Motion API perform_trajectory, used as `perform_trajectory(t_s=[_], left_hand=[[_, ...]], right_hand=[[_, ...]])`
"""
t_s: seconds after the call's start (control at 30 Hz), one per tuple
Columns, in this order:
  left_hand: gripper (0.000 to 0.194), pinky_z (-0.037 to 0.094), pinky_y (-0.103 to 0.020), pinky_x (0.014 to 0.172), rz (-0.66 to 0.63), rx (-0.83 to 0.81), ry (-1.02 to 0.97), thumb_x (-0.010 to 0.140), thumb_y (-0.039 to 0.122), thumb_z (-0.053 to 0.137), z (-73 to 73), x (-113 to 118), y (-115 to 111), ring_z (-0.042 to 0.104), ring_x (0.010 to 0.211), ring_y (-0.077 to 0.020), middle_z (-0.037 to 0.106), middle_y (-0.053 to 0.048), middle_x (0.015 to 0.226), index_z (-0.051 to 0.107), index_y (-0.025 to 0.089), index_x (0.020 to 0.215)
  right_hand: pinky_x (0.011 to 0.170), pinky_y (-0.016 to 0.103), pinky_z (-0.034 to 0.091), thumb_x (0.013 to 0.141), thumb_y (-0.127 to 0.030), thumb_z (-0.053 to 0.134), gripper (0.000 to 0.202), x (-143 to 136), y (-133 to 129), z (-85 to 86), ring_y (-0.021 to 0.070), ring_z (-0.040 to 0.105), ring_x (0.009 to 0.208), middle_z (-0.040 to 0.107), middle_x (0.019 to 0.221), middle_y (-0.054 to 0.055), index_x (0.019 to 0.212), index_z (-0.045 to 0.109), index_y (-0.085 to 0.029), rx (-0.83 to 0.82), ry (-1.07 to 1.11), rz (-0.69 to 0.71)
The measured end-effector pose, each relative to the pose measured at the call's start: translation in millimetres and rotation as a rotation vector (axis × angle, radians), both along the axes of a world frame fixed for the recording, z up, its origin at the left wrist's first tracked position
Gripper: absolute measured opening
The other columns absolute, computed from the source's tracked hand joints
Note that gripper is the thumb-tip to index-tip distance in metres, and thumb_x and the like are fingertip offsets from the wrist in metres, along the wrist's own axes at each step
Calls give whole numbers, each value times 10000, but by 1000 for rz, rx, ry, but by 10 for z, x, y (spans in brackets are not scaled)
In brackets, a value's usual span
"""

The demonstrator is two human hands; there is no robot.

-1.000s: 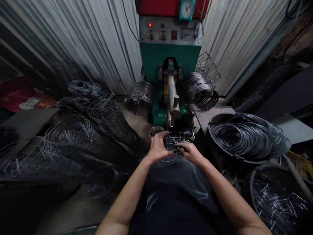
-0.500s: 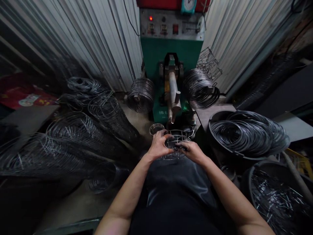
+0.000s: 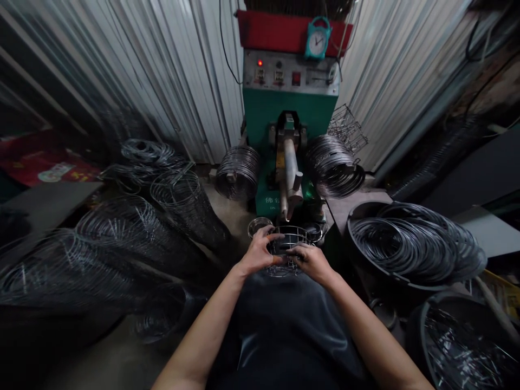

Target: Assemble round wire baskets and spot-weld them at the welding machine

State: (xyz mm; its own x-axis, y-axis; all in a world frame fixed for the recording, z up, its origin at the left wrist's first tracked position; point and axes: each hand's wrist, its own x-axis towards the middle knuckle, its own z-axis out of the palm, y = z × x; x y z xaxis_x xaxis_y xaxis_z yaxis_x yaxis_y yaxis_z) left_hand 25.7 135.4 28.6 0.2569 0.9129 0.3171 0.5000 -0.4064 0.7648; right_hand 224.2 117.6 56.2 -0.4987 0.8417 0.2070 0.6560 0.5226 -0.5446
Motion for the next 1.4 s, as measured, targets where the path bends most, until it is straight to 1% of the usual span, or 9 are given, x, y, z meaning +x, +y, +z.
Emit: perform_trajectory(t_s=[0.23, 0.5, 0.73, 0.87, 1.0, 1.17, 1.27, 1.33, 1.4], left_hand=[[610, 321, -466, 1054, 7, 5, -21, 467, 328, 843, -68, -37, 205, 409, 1232, -296, 440, -85, 1291, 657, 263, 1045], [636, 348, -424, 1038, 29, -37, -55, 478, 343, 837, -73, -20, 462, 452, 1185, -260, 435, -74, 1252, 638, 260, 1077], [633, 356, -419, 1030, 46, -32, -71, 463, 306, 846, -48, -5, 480, 460, 1175, -260, 441, -75, 1230, 646, 252, 1062], [623, 361, -425, 1023, 52, -33, -66, 458, 294, 846, -7, 12, 447, 464, 1170, -270, 449, -82, 1224, 654, 243, 1048], [628, 341, -468, 1021, 124, 25, 35, 456, 297, 845, 74, 49, 395, 446, 1176, -289, 473, -72, 1210, 650, 272, 1053], [603, 368, -436, 997, 155, -6, 47, 467, 307, 840, 92, 69, 504, 472, 1148, -275, 492, -72, 1199, 654, 263, 1039], [598, 390, -431, 974, 168, -16, 33, 465, 319, 843, 59, 75, 593, 490, 1122, -269, 507, -75, 1181, 656, 262, 1031], [594, 384, -446, 976, 173, -10, 33, 469, 331, 843, 40, 82, 615, 492, 1117, -272, 512, -75, 1171, 657, 269, 1030], [594, 374, -456, 985, 178, 1, 36, 471, 347, 842, 29, 87, 614, 485, 1126, -278, 506, -75, 1174, 658, 272, 1031]], right_hand=[[737, 253, 488, 819, -161, 562, 202, -37, 172, -43, 156, 638, 860, 680, 950, 33, 973, 668, -235, 12, -13, -16], [756, 253, 476, 804, -142, 583, 195, -41, 431, 44, 165, 635, 882, 679, 971, 28, 949, 669, -241, 36, -19, -37], [772, 263, 474, 811, -155, 586, 167, -76, 399, -24, 171, 634, 894, 688, 952, 37, 950, 651, -222, 81, 107, -110], [737, 258, 471, 812, -170, 587, 130, -67, 384, -44, 174, 638, 857, 691, 918, 35, 911, 654, -223, 99, 49, -125], [722, 245, 465, 809, -146, 571, 160, -38, 384, -52, 171, 640, 855, 688, 954, 32, 914, 653, -234, 114, -30, -131], [718, 253, 467, 791, -137, 582, 163, -82, 516, 2, 184, 640, 870, 692, 944, 30, 896, 661, -234, 109, -52, -183], [737, 267, 467, 783, -165, 591, 154, -110, 566, 40, 189, 631, 883, 676, 986, 41, 901, 662, -232, 101, 44, -213], [770, 282, 462, 758, -192, 609, 220, -87, 518, 28, 192, 613, 908, 655, 1021, 51, 974, 641, -223, 98, 213, -258], [744, 292, 466, 723, -257, 642, 287, -26, 395, -36, 192, 603, 860, 651, 957, 53, 1003, 611, -201, 29, 432, -380]])
